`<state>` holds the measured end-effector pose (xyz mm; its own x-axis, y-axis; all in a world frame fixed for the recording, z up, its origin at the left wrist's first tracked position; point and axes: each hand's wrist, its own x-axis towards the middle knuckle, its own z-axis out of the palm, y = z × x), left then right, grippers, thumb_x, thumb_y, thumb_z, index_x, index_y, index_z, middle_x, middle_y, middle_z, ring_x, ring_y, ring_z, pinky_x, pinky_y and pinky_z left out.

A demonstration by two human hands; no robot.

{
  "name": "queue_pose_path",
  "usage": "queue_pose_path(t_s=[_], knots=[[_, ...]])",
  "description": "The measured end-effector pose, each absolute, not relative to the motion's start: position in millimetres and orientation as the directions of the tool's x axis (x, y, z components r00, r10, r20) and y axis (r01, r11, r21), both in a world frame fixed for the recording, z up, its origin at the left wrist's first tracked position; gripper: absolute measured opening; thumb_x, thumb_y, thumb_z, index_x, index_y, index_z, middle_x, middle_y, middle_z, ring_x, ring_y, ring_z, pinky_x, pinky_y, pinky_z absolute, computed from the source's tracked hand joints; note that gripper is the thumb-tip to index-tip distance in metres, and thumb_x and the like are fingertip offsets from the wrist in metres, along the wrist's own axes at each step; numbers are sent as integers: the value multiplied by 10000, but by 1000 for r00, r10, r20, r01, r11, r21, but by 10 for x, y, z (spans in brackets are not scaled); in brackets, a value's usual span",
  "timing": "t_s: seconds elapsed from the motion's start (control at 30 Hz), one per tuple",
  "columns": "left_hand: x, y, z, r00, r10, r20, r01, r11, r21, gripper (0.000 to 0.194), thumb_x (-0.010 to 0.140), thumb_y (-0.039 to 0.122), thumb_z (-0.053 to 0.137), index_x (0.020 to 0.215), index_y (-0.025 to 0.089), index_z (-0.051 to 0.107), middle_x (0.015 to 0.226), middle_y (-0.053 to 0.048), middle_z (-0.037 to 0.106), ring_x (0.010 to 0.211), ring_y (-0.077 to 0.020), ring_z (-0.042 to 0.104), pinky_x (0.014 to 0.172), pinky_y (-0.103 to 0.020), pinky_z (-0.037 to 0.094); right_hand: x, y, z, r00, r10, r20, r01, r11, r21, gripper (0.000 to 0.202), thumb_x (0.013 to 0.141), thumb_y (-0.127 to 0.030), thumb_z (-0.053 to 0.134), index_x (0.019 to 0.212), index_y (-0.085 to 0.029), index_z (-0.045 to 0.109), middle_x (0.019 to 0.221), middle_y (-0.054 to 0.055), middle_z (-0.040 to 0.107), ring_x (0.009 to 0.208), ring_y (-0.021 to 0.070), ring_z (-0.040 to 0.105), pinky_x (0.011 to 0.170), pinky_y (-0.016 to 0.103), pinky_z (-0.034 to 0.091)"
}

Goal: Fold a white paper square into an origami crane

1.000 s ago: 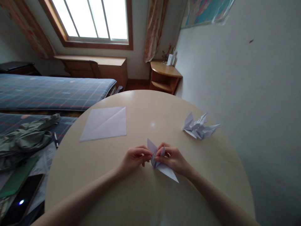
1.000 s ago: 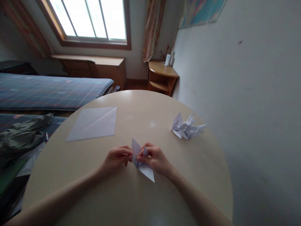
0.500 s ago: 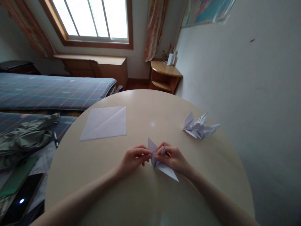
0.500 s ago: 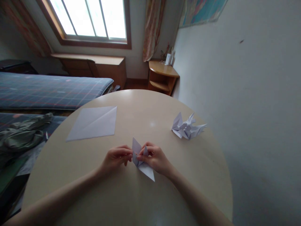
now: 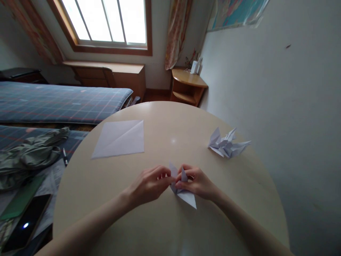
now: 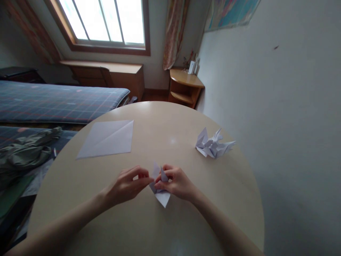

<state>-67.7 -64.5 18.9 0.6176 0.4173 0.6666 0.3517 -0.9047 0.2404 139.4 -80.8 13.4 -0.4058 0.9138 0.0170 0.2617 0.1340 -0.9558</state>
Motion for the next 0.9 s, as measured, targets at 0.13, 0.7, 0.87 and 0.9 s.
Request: queue_pose_path(t_s=[0.13,0.7,0.87,0.9], knots=[[-697,-632,189,629,360,689,357,-921,155,157,858,121,487,823,188,624,716,-2,607,580,-79,506,514,-177,399,1360,-818,163,-386,922,40,294,165,-941,220,668,-404,719,677,-184,721,719,15,544,653,128,541,579,251,437],[-682,-755,103,370,344,863,349,-912,215,94,761,101,637,762,175,579,719,-4,583,659,-106,501,597,-201,439,1255,-924,274,-242,889,390,317,452,-834,144,714,-369,703,692,-230,732,628,21,595,618,138,535,555,274,448],[-627,-761,104,379,441,814,269,-894,359,85,786,113,617,762,182,575,739,-15,613,666,-106,501,571,-190,419,1258,-926,277,-214,889,405,298,454,-840,113,698,-345,720,673,-236,729,621,18,593,611,141,537,551,276,450],[-611,-762,111,378,465,800,257,-883,392,89,787,113,619,754,181,572,738,-15,615,655,-102,499,571,-190,419,1259,-925,278,-212,888,408,295,456,-839,110,700,-341,718,670,-236,727,621,18,593,612,141,537,550,275,450]])
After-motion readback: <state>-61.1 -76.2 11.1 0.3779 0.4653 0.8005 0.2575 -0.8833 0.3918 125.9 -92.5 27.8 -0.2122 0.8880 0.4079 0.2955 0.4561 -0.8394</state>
